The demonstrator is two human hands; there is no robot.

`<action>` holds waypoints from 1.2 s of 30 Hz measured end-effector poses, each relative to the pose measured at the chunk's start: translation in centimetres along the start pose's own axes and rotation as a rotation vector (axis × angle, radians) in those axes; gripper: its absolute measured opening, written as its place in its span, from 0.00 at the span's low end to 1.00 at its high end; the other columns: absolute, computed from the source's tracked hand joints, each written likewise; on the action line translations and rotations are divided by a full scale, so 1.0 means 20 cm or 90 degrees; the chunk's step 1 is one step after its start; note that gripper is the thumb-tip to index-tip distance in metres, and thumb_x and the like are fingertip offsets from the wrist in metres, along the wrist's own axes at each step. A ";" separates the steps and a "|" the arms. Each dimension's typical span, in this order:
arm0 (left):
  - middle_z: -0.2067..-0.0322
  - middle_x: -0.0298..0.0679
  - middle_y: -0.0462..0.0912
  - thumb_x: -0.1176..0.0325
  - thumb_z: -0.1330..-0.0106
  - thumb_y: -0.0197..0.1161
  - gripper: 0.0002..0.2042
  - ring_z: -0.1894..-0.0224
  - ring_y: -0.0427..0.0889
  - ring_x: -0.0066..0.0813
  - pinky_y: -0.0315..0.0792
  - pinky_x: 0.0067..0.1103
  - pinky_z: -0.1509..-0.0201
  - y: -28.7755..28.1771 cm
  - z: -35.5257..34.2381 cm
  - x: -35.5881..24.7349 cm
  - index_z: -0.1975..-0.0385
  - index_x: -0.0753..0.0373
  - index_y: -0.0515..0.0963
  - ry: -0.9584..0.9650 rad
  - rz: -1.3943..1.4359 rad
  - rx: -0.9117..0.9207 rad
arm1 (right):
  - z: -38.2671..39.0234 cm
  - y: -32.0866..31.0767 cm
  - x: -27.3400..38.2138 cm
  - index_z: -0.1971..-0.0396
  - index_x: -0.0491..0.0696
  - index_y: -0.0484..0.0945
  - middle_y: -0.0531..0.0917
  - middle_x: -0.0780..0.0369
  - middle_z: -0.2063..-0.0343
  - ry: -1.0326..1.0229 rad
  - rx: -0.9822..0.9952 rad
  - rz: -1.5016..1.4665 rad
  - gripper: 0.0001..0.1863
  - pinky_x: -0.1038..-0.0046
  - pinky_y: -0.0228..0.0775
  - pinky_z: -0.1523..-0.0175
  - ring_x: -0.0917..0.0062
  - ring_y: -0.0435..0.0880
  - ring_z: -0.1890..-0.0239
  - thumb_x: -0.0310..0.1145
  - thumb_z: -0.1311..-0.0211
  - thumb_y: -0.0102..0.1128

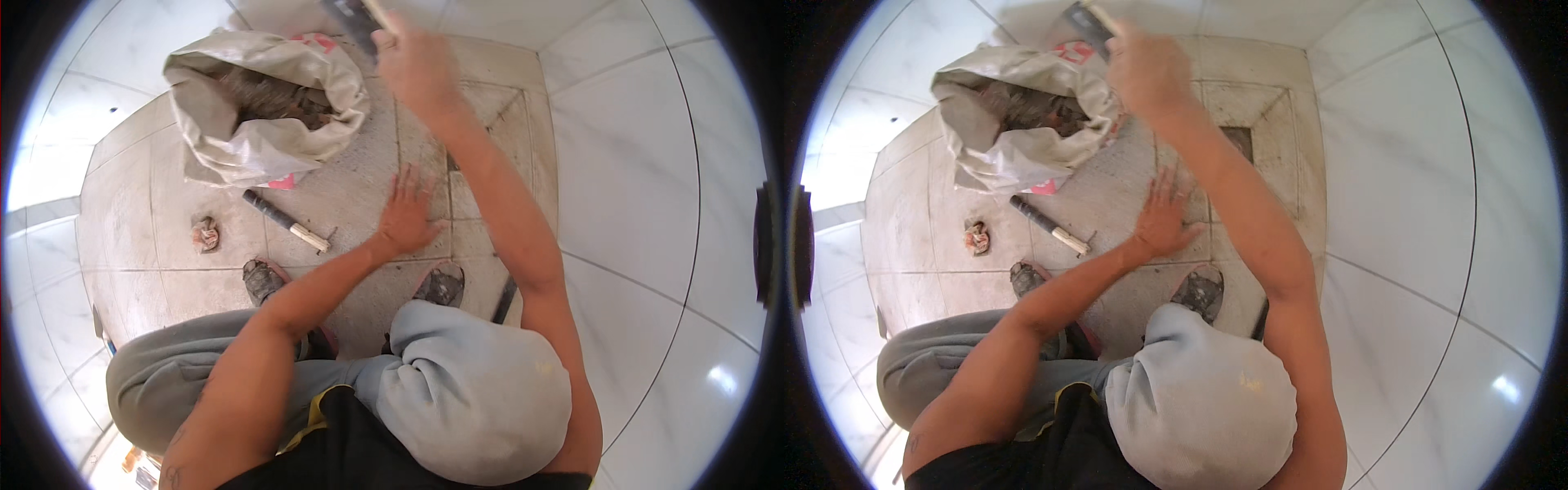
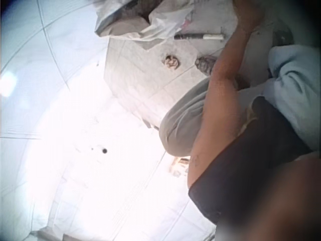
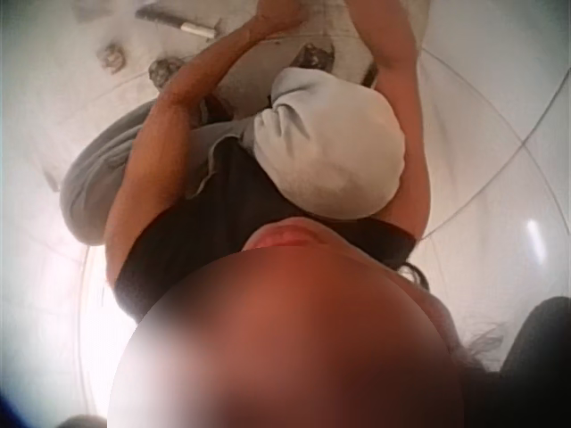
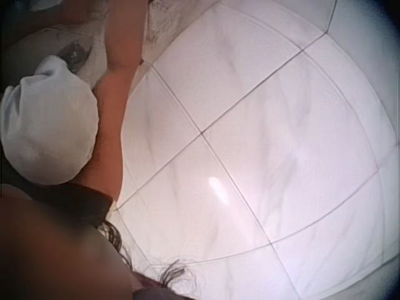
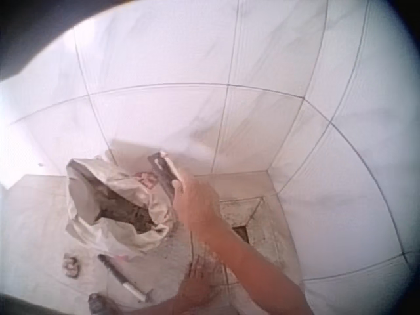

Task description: Removing grout and cleaning around a floor drain cover using a hammer, chisel, and scraper.

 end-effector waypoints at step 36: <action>0.30 0.61 0.59 0.61 0.23 0.44 0.28 0.26 0.55 0.57 0.45 0.42 0.22 -0.03 -0.38 0.19 0.30 0.73 0.57 0.081 0.094 -0.117 | 1.26 0.39 -0.72 0.71 0.38 0.78 0.81 0.48 0.79 0.621 0.087 -0.376 0.12 0.57 0.73 0.69 0.55 0.84 0.76 0.34 0.40 0.59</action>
Point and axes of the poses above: each hand's wrist, its own z-axis away from the middle knuckle, its own y-axis out of the palm, x = y × z, the point moved 6 cm from there along -z, towards the middle knuckle
